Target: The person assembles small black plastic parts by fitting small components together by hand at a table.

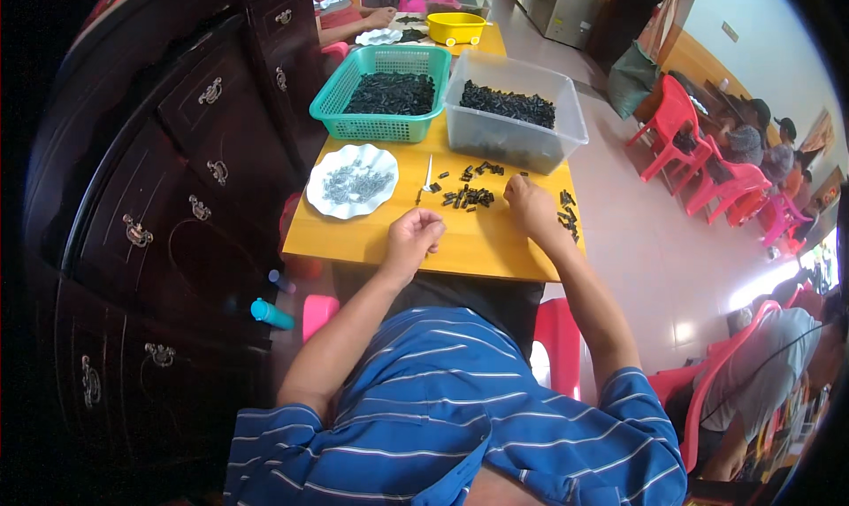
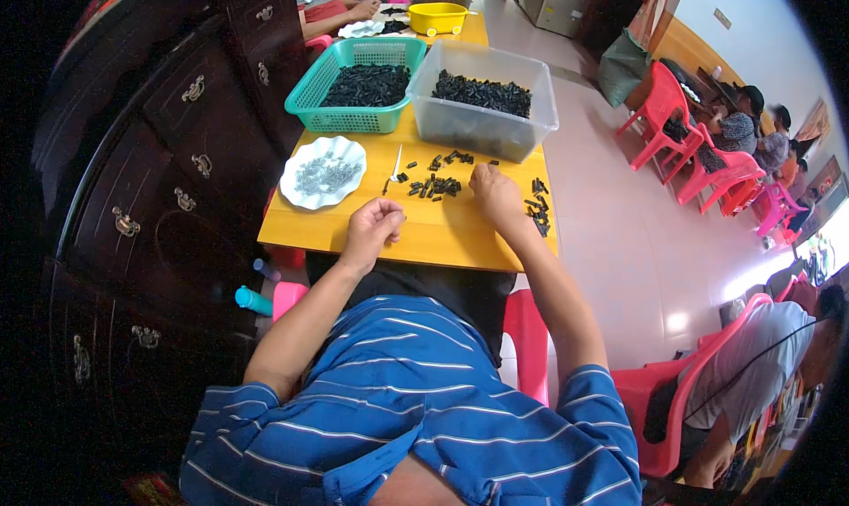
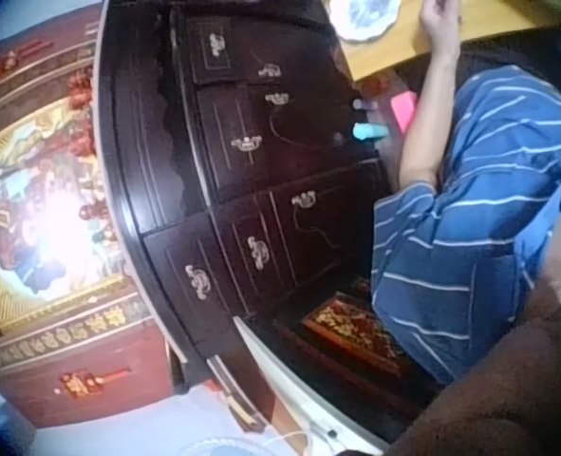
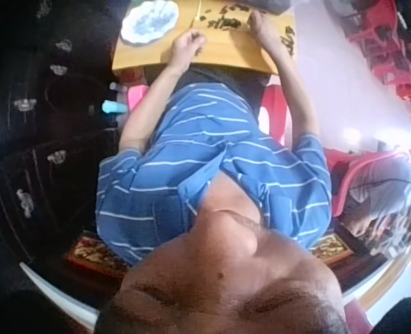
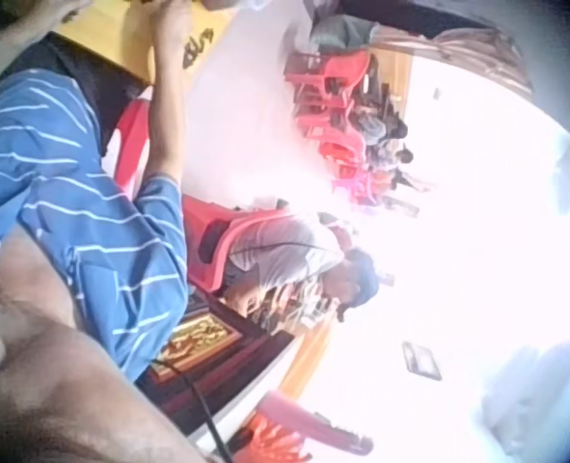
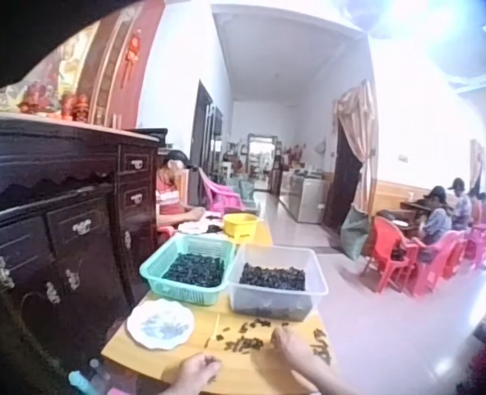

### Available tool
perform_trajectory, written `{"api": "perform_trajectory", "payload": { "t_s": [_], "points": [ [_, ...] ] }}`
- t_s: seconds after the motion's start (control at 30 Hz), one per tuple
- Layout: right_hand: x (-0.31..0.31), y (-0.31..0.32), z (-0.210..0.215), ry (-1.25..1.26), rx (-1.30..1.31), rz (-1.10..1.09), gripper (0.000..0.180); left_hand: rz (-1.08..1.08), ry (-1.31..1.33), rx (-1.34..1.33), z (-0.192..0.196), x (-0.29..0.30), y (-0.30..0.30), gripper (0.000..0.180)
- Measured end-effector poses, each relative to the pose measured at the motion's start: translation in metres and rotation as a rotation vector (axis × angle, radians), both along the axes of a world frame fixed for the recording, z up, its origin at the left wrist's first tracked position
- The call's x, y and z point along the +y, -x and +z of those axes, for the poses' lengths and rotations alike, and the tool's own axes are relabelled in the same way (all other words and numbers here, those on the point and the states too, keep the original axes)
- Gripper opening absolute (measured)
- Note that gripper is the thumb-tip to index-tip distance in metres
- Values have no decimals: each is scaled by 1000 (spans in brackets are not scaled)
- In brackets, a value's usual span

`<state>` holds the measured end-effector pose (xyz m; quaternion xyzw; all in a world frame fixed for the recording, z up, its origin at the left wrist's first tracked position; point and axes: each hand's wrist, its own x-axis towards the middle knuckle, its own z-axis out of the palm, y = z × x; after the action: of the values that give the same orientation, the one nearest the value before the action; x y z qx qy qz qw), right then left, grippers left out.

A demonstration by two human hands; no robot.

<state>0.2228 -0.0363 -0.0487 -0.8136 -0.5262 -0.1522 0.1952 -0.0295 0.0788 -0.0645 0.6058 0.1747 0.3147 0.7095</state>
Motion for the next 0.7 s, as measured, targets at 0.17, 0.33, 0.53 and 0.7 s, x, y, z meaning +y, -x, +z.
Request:
{"api": "perform_trajectory", "payload": {
  "t_s": [0.17, 0.33, 0.53, 0.7],
  "points": [
    [-23, 62, 49, -171, 570, 256, 11, -89, 159, -66, 1, 3, 8, 13],
    [-36, 87, 34, -300, 1359, 474, 9, -219, 192, -92, 14, -5, 8, 14],
    [-38, 99, 23, -311, 1491, 533, 14, -256, 99, -100, 20, -10, 10, 13],
    [-38, 104, 19, -325, 1520, 518, 13, -259, 83, -96, 17, -12, 9, 13]
  ]
}}
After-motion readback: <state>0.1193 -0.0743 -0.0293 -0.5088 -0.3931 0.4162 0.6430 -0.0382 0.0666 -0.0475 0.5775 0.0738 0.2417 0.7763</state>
